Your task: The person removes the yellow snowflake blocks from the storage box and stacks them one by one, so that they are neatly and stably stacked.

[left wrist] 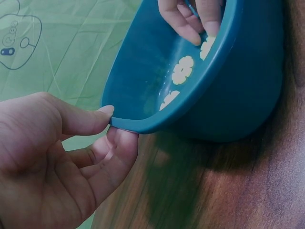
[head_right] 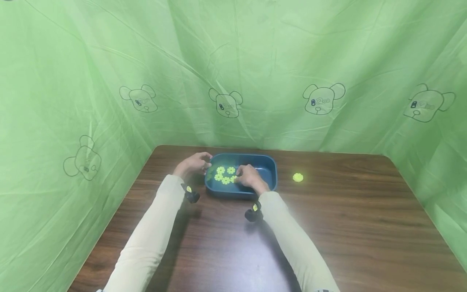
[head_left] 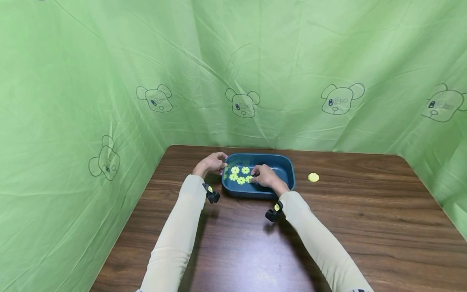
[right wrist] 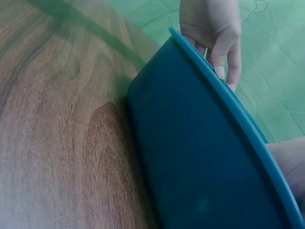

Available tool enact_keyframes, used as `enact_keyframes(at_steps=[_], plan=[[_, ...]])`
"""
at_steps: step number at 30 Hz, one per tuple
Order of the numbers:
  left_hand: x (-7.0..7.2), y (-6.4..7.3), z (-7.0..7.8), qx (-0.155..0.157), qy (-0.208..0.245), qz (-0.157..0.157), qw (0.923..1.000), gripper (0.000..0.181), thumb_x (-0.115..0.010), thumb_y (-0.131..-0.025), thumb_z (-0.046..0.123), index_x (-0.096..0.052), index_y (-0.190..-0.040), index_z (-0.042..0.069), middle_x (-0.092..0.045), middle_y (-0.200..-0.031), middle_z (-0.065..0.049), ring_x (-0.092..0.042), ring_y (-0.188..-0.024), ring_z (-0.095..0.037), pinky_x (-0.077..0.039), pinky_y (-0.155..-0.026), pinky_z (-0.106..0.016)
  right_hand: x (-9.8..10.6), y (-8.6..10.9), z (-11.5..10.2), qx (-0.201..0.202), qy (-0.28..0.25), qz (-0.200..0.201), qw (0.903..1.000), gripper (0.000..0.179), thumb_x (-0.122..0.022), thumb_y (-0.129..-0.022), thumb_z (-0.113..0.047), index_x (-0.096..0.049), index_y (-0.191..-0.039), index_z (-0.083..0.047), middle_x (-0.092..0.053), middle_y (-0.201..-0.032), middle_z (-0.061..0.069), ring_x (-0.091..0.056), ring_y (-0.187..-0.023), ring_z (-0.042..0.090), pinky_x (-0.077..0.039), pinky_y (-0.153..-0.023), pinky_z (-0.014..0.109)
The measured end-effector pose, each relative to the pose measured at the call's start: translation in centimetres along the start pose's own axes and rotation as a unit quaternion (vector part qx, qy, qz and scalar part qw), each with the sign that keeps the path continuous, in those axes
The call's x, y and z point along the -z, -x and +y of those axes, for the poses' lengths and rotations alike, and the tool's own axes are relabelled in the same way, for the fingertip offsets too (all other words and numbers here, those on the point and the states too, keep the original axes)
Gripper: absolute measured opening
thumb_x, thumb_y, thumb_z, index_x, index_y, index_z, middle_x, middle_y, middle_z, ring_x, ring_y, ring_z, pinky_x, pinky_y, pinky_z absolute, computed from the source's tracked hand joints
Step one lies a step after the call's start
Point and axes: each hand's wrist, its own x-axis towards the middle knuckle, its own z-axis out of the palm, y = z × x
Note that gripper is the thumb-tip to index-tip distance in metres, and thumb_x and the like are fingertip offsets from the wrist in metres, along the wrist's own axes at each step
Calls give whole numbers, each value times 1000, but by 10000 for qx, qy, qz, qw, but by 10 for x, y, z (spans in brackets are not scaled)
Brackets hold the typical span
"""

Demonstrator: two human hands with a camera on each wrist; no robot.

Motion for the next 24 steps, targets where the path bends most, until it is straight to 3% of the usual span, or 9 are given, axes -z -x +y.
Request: enact_keyframes(at_steps=[4, 10, 16, 20, 24], plan=[[0, 1, 0, -2, 8, -1, 10000, 38, -50, -98, 6, -43, -135, 7, -51, -92, -12, -55, -79, -21, -46, -98, -52, -3, 0, -1, 50, 341, 12, 9994, 30, -77, -82, -23, -65, -104, -7, -61, -105, 11, -52, -101, 26, -45, -91, 41], [0, 2, 1, -22, 57, 18, 10000, 37, -51, -98, 5, -43, -134, 7, -50, -92, -13, -54, -78, -21, -46, -98, -53, -5, -1, -3, -180, 519, 64, 9985, 30, -79, -80, -24, -64, -101, -8, -56, -104, 9, -50, -98, 24, -45, -90, 40], [0, 2, 1, -42, 24, 32, 10000, 37, -51, -98, 6, -44, -134, 6, -50, -94, -13, -54, -77, -20, -47, -97, -52, -2, 0, -2, -312, 231, 162, 9991, 25, -80, -78, -20, -63, -91, -7, -62, -96, 6, -55, -91, 22, -48, -86, 37], [0, 2, 1, -32, -19, 40, 10000, 36, -50, -98, 6, -44, -133, 6, -51, -95, -15, -54, -79, -21, -48, -96, -51, 4, 2, 1, -246, -22, 162, 9996, 14, -75, -83, -19, -66, -84, -9, -65, -87, 3, -56, -79, 18, -48, -74, 32], [0, 3, 1, -40, -72, 49, 10000, 35, -50, -98, 6, -44, -133, 7, -51, -96, -14, -54, -78, -20, -49, -95, -50, 9, 5, 5, -259, -569, 179, 9979, 12, -71, -87, -21, -69, -85, -9, -67, -90, 4, -56, -79, 17, -44, -70, 28]])
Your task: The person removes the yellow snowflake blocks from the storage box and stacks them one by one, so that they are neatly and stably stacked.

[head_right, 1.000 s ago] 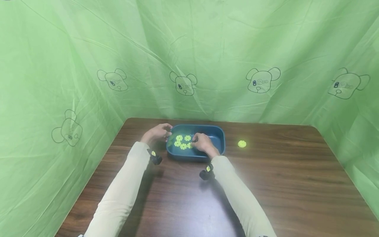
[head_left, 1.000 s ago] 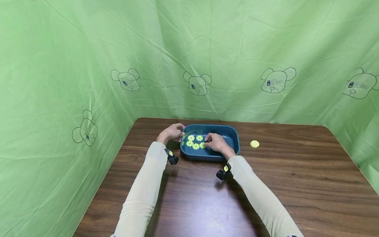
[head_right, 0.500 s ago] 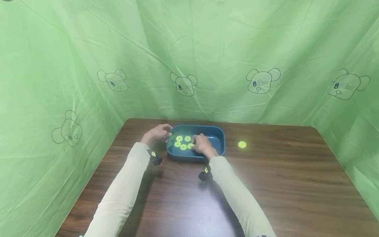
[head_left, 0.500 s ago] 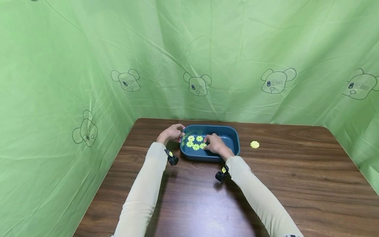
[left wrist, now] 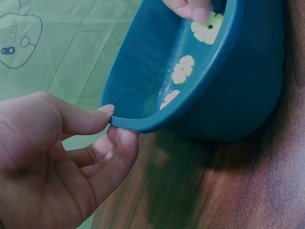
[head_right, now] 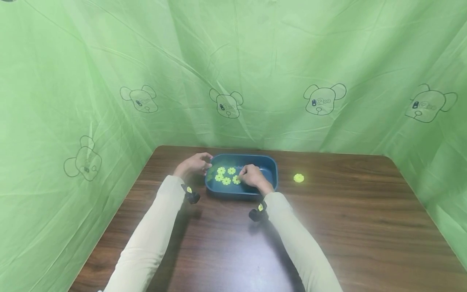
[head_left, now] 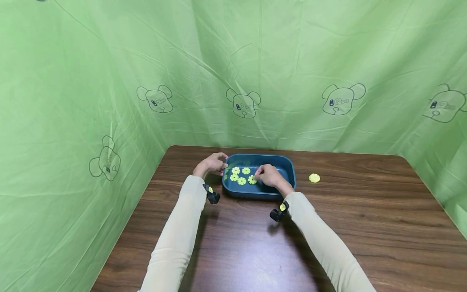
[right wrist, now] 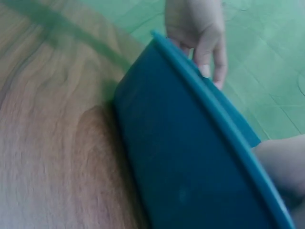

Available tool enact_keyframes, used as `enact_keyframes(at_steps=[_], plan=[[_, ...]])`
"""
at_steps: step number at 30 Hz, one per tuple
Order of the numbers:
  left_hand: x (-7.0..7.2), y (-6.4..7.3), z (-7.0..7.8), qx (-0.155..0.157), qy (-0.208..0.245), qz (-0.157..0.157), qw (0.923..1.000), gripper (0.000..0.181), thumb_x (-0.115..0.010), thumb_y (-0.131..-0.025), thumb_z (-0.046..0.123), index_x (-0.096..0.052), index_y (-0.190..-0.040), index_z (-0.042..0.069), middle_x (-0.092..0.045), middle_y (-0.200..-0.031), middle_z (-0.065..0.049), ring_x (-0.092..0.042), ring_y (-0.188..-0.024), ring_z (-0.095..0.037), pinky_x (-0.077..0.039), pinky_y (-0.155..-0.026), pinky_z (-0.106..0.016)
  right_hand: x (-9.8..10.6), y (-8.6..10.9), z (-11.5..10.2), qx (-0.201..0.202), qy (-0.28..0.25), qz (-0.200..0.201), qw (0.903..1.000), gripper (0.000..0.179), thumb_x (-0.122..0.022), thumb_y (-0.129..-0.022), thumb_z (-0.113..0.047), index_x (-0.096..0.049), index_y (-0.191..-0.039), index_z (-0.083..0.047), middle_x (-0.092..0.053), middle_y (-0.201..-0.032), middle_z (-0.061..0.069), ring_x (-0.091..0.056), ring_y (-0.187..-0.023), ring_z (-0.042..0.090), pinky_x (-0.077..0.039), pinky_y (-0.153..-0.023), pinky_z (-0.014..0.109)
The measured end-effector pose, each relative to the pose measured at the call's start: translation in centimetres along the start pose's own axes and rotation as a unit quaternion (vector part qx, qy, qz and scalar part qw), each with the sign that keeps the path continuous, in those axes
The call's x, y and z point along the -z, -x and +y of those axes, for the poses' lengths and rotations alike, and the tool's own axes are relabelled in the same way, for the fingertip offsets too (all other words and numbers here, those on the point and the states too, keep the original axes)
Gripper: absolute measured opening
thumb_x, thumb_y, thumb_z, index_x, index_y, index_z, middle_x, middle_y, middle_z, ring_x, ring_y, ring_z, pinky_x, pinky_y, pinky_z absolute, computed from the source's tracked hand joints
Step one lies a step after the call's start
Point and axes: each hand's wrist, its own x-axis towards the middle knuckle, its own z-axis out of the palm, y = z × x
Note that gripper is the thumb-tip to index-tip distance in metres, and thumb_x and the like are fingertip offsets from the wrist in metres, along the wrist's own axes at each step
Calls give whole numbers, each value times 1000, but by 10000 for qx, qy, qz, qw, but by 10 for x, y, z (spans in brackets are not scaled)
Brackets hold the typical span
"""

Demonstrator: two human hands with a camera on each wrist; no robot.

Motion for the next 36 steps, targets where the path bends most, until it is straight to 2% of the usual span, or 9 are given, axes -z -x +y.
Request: enact_keyframes(at_steps=[5, 10, 16, 23, 29, 36], plan=[[-1, 0, 0, -12, -16, -10, 10000, 36, -50, -98, 6, -44, -133, 7, -51, -94, -12, -54, -77, -20, -50, -94, -49, 8, 3, 3, -270, -745, 64, 9968, 16, -69, -88, -25, -70, -89, -9, -66, -96, 5, -56, -85, 18, -44, -70, 26], [0, -2, 0, -34, -38, -6, 10000, 36, -51, -98, 7, -44, -134, 8, -51, -93, -12, -54, -77, -19, -50, -94, -49, 18, 8, 3, -394, -1091, 142, 9932, 19, -68, -90, -28, -69, -94, -9, -64, -99, 7, -54, -86, 19, -44, -72, 27], [0, -3, -1, -3, -71, 6, 10000, 36, -51, -98, 7, -44, -134, 8, -51, -93, -11, -54, -77, -19, -51, -93, -49, 30, 13, 1, -381, -1197, 192, 9919, 20, -66, -91, -27, -69, -97, -8, -63, -101, 8, -55, -89, 20, -45, -75, 29], [0, -4, -1, 16, -11, -5, 10000, 35, -51, -98, 7, -44, -133, 8, -52, -92, -12, -54, -77, -20, -51, -93, -49, 43, 18, 4, -272, -1250, 361, 9911, 23, -67, -90, -27, -68, -99, -5, -64, -99, 9, -55, -89, 23, -44, -72, 28], [1, -3, -1, 4, 11, -11, 10000, 36, -51, -98, 7, -44, -133, 8, -52, -92, -12, -54, -77, -20, -50, -94, -49, 54, 23, 7, -330, -1378, 501, 9886, 28, -67, -90, -29, -67, -102, -4, -62, -106, 12, -54, -94, 25, -44, -79, 31], [-1, -2, 0, 15, 29, -13, 10000, 34, -51, -98, 6, -45, -131, 8, -51, -92, -12, -54, -76, -20, -49, -95, -50, 68, 31, 14, -197, -1261, 666, 9896, 29, -66, -91, -30, -67, -102, -3, -62, -107, 12, -53, -93, 23, -43, -78, 31]])
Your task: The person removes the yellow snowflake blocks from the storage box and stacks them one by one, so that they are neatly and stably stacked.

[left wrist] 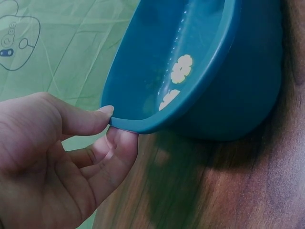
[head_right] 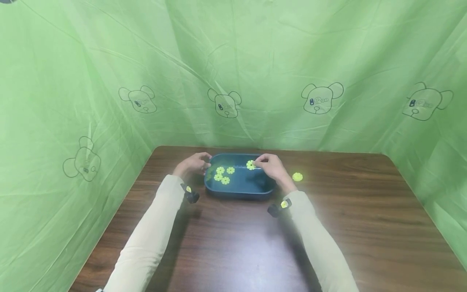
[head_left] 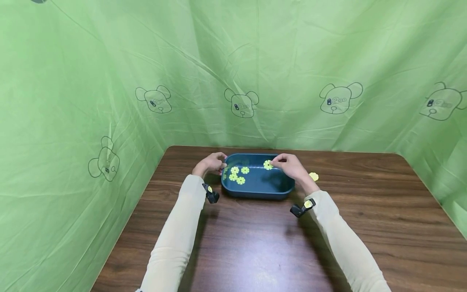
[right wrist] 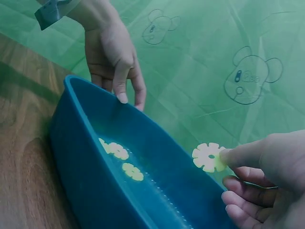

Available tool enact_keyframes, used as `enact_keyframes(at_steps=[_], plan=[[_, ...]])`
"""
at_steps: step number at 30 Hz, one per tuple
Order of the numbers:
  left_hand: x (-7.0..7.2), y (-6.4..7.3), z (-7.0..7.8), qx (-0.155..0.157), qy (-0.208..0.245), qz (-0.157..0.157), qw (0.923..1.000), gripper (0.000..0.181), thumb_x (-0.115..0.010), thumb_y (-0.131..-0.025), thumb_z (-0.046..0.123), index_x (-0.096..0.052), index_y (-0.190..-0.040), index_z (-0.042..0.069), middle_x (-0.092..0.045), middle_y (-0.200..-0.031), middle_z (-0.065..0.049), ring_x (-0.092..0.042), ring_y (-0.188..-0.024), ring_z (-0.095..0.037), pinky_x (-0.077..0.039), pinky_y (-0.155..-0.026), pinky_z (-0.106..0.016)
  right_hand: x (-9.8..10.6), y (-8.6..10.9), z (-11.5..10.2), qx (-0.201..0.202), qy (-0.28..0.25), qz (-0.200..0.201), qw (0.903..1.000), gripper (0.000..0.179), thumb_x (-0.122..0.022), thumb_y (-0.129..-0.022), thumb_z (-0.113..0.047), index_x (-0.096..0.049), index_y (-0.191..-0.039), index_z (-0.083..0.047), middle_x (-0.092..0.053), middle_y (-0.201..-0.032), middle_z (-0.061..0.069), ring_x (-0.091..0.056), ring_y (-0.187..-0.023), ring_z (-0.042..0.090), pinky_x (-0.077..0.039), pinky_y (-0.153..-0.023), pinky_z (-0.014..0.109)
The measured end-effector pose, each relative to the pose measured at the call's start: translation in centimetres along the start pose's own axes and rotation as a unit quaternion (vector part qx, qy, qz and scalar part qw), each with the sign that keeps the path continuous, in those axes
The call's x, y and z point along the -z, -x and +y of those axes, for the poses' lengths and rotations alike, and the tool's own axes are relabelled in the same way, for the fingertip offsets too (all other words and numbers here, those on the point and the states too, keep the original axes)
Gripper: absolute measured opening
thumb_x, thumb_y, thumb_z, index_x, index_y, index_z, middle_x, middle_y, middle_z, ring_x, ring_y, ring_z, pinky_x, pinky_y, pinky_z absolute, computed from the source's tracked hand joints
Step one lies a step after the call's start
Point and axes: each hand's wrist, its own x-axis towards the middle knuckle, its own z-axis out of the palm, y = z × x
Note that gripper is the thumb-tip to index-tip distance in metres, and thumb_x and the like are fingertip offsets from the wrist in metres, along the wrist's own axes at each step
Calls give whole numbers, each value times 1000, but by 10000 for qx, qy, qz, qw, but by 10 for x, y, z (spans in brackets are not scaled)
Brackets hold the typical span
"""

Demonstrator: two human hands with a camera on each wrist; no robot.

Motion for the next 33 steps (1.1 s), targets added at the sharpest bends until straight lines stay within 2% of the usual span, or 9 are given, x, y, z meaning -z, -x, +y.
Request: enact_keyframes(at_steps=[6, 11, 20, 24, 30, 33], plan=[[0, 1, 0, 4, 17, -12, 10000, 33, -51, -98, 5, -45, -131, 7, -50, -93, -12, -54, -78, -21, -48, -96, -51, 12, 6, 4, 168, 4, 174, 9997, 29, -65, -92, -29, -67, -102, -2, -63, -107, 14, -52, -93, 22, -42, -76, 28], [0, 0, -1, -7, -9, -4, 10000, 33, -51, -98, 5, -45, -131, 7, -51, -94, -13, -54, -78, -21, -49, -95, -50, 22, 10, 10, 106, -25, 269, 9996, 30, -64, -93, -29, -66, -104, -1, -62, -108, 14, -51, -93, 21, -42, -76, 28], [-1, 2, 1, -9, 4, 14, 10000, 34, -51, -98, 6, -45, -131, 7, -51, -94, -13, -54, -78, -20, -49, -95, -50, 35, 20, 20, -36, -332, 459, 9984, 32, -64, -92, -26, -65, -105, 4, -62, -95, 12, -54, -84, 21, -45, -71, 25], [-2, 2, 1, -12, -4, 16, 10000, 33, -51, -98, 6, -45, -131, 7, -50, -94, -12, -54, -78, -20, -49, -96, -51, 42, 24, 25, -91, -405, 514, 9978, 36, -65, -92, -27, -64, -106, 6, -63, -94, 14, -54, -81, 15, -46, -72, 25], [-2, 1, 0, -10, -7, 10, 10000, 33, -51, -98, 6, -45, -131, 7, -52, -101, -17, -54, -80, -22, -50, -95, -50, 50, 29, 33, -336, -428, 537, 9971, 39, -64, -92, -31, -62, -109, 4, -61, -83, -5, -55, -78, 8, -46, -67, 22], [-1, 0, 0, -15, 15, 3, 10000, 34, -51, -98, 6, -45, -131, 7, -52, -105, -20, -55, -80, -22, -50, -94, -50, 53, 32, 33, -354, -401, 553, 9970, 39, -64, -92, -31, -62, -109, 4, -62, -85, -5, -56, -79, 7, -45, -67, 20]])
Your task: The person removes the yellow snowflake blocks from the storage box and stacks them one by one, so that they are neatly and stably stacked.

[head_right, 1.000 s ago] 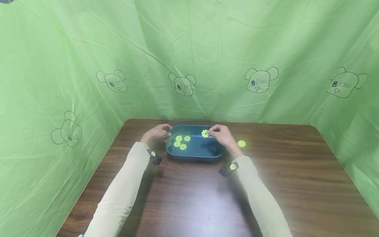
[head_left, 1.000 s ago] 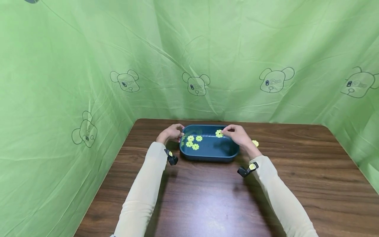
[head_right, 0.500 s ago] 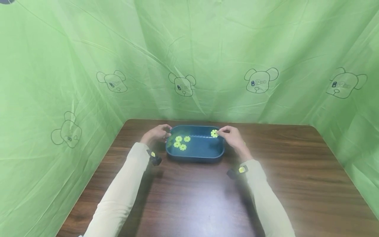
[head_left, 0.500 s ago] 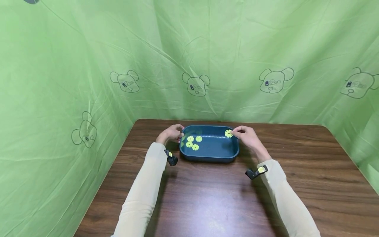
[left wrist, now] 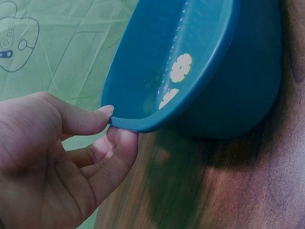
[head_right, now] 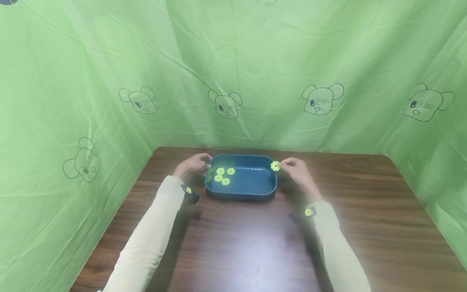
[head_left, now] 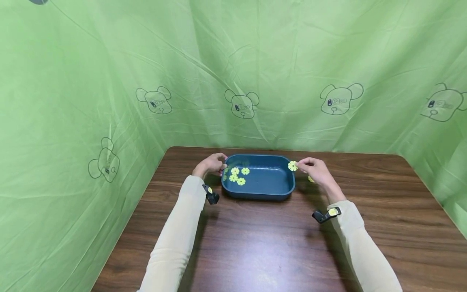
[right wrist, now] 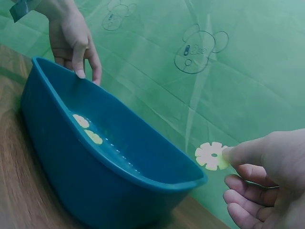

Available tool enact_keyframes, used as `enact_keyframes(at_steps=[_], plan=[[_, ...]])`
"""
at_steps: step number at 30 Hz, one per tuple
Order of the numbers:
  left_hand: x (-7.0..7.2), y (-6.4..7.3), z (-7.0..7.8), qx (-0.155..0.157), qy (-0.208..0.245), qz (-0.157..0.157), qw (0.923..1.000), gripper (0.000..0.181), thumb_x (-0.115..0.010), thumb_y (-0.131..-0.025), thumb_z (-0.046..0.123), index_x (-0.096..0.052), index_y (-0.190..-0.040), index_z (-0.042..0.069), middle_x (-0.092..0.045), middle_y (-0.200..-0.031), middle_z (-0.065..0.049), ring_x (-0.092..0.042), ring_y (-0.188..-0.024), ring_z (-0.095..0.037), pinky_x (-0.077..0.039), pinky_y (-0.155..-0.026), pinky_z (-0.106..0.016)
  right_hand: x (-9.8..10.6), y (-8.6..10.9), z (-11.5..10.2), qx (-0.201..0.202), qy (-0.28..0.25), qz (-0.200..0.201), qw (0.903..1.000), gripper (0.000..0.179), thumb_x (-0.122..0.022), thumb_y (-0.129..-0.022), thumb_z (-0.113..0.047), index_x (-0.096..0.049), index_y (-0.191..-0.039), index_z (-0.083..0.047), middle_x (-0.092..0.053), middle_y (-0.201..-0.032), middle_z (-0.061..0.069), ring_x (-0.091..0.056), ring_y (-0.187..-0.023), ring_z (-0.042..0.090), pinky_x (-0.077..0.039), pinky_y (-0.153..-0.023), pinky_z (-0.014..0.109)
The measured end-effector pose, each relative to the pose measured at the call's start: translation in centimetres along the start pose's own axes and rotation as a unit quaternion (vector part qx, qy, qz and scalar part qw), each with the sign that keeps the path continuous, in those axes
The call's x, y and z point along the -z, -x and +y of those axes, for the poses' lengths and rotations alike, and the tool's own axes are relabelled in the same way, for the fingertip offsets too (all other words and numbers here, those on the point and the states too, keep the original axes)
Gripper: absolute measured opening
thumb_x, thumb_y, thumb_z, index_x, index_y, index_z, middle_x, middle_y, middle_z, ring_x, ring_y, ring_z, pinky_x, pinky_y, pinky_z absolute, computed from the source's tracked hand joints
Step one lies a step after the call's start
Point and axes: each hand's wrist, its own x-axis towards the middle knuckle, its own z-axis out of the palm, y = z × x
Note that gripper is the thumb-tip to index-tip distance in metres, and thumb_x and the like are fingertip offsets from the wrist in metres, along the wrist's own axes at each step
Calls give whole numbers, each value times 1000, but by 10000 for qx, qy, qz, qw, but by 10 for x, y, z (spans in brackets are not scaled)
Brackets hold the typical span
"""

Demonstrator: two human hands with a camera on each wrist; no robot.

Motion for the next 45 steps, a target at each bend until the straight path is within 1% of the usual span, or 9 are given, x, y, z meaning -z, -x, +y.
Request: enact_keyframes(at_steps=[4, 6, 11, 14, 19, 25, 28, 35, 45], plan=[[0, -1, -1, 16, 20, -7, 10000, 34, -51, -98, 6, -44, -132, 7, -53, -105, -21, -55, -79, -21, -50, -95, -50, 6, 2, 3, 40, -27, 64, 10000, 40, -63, -93, -29, -61, -111, 6, -64, -95, 6, -57, -79, 5, -45, -70, 18], [0, -2, -1, 21, 12, -10, 10000, 35, -51, -98, 6, -44, -132, 7, -53, -107, -22, -55, -79, -21, -50, -94, -49, 9, 2, 7, 3, -41, 93, 9999, 42, -63, -93, -30, -60, -112, 7, -64, -99, 8, -57, -78, 3, -46, -72, 18], [1, -2, -1, 32, -35, -34, 10000, 36, -49, -99, 6, -43, -134, 7, -51, -116, -26, -55, -82, -23, -50, -94, -49, 15, 0, 21, -195, -64, 153, 9997, 43, -62, -93, -34, -59, -111, 5, -61, -90, -2, -56, -76, 1, -50, -76, 26], [1, -1, 1, 45, -58, -31, 10000, 36, -49, -99, 6, -43, -134, 8, -50, -115, -26, -54, -82, -23, -49, -95, -50, 17, 0, 28, -251, 44, 250, 9994, 42, -62, -93, -34, -60, -110, 4, -60, -90, -3, -55, -76, 3, -49, -75, 28], [1, 0, 3, 23, -99, -68, 9999, 38, -49, -99, 5, -42, -136, 5, -51, -111, -25, -54, -79, -22, -49, -95, -51, 22, 1, 37, -315, 209, 419, 9984, 42, -61, -93, -34, -61, -110, 4, -60, -101, 8, -54, -81, 9, -46, -71, 22], [1, 0, 3, 41, -108, -62, 9999, 39, -49, -98, 5, -42, -137, 6, -53, -107, -23, -55, -79, -22, -51, -93, -49, 28, 2, 45, -545, 293, 486, 9969, 44, -60, -93, -35, -60, -113, 4, -57, -98, 2, -50, -85, 11, -42, -70, 19], [1, 1, 3, 48, -108, -62, 9999, 39, -49, -98, 5, -42, -137, 6, -53, -110, -25, -55, -80, -23, -51, -93, -48, 31, 2, 49, -693, 318, 488, 9959, 45, -59, -94, -35, -59, -114, 4, -57, -102, 6, -51, -86, 14, -43, -69, 19], [0, 2, 3, 72, -72, -53, 9999, 40, -49, -98, 4, -41, -137, 5, -50, -116, -26, -55, -82, -23, -50, -94, -48, 34, 4, 59, -992, 601, 483, 9921, 46, -57, -94, -33, -60, -116, 7, -58, -113, 21, -51, -91, 21, -40, -72, 23], [-1, 4, 3, 71, -24, -40, 10000, 39, -49, -98, 4, -41, -137, 6, -50, -117, -28, -55, -83, -25, -49, -95, -50, 37, -1, 75, -1274, 980, 404, 9862, 45, -57, -94, -36, -63, -114, 3, -55, -115, 20, -48, -96, 30, -38, -72, 30]])
